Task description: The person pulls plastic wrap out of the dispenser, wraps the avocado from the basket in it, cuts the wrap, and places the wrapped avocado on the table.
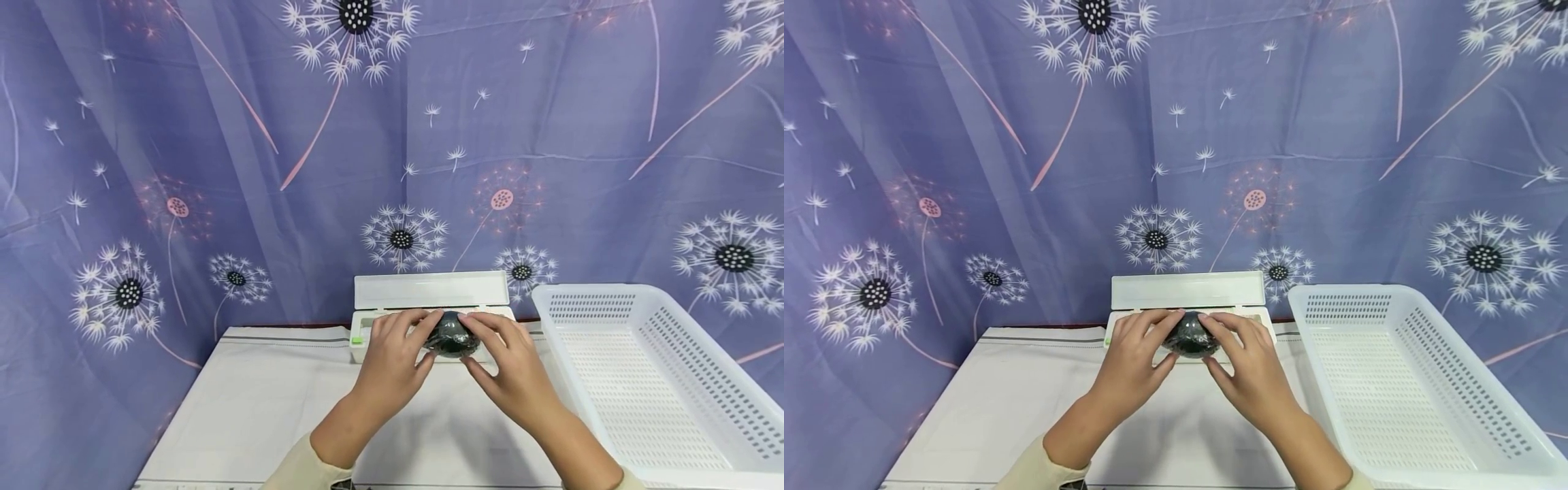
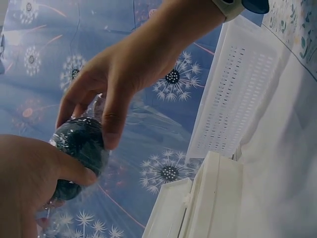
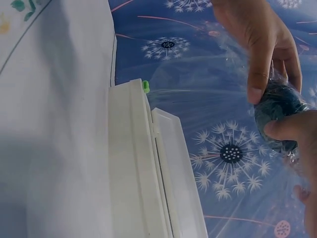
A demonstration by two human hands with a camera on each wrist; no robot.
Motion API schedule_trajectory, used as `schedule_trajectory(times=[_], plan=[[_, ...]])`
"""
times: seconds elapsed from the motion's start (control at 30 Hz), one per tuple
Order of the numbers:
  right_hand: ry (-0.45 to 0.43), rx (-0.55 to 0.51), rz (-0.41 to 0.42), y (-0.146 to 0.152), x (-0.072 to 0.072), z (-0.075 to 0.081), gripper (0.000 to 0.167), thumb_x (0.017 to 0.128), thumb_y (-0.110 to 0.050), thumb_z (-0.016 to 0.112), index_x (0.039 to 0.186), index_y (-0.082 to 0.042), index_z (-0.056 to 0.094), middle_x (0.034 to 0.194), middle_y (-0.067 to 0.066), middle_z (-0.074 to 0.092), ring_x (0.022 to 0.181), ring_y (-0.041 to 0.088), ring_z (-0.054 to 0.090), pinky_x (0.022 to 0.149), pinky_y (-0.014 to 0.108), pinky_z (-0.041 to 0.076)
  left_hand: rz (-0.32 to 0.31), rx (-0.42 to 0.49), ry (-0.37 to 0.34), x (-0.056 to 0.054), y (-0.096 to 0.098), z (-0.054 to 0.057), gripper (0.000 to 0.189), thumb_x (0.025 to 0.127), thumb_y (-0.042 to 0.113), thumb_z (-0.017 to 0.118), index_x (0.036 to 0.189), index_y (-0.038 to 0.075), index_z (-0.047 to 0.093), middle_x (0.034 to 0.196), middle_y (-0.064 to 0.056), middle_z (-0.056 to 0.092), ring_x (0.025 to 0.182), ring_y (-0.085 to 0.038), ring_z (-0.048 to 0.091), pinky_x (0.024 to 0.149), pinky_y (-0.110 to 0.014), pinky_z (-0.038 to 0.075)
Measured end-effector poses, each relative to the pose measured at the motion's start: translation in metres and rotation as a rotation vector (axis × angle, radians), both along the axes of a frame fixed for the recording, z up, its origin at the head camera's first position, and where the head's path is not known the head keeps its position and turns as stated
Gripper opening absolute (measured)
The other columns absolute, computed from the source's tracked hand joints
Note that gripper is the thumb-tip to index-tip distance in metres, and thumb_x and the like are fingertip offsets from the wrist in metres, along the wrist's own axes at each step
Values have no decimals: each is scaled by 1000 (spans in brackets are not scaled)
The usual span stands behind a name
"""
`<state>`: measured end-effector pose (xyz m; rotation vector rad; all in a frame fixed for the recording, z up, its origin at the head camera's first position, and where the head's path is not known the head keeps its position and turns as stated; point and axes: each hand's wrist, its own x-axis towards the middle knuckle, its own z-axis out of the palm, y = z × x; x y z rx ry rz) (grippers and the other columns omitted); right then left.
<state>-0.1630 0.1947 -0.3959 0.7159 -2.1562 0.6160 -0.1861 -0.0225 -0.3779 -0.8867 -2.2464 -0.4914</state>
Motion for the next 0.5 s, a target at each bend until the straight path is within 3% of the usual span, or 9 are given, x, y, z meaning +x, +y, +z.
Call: schedule_trajectory(times=[0.1, 0.2, 0.33, 0.43, 0.5], plan=[[-6, 4, 13, 2, 2, -3, 70, 74, -14, 83, 140, -12, 59, 128, 10, 62, 115, 31, 59, 98, 48, 39, -3, -25, -23, 2, -2, -1, 66, 77, 19, 88, 138, 21, 61, 123, 1, 64, 112, -20, 64, 95, -40, 46], [-27, 15, 16, 4, 6, -7, 62, 83, -25, 79, 140, -13, 60, 129, 9, 62, 115, 30, 58, 99, 47, 39, -10, -55, -48, 6, -4, -2, 66, 77, 22, 89, 136, 21, 61, 123, 2, 64, 113, -19, 64, 96, -40, 46], [-59, 38, 9, 6, 12, -13, 54, 97, -48, 62, 141, -17, 59, 129, 7, 61, 116, 30, 57, 101, 48, 39, -15, -103, -77, 10, -7, -3, 63, 79, 27, 88, 136, 22, 61, 122, 3, 65, 114, -17, 64, 97, -41, 47], [-65, 52, 17, 7, 14, -17, 56, 100, -55, 51, 141, -18, 59, 129, 5, 61, 116, 29, 57, 102, 48, 39, -15, -138, -101, 13, -8, -5, 63, 79, 30, 87, 136, 23, 61, 120, 4, 65, 112, -14, 64, 98, -40, 47], [-65, 61, 25, 8, 15, -20, 56, 100, -55, 51, 141, -18, 59, 128, 4, 61, 116, 27, 57, 101, 46, 39, -16, -158, -119, 14, -9, -6, 63, 80, 32, 86, 136, 23, 60, 120, 5, 65, 111, -12, 65, 99, -40, 47]])
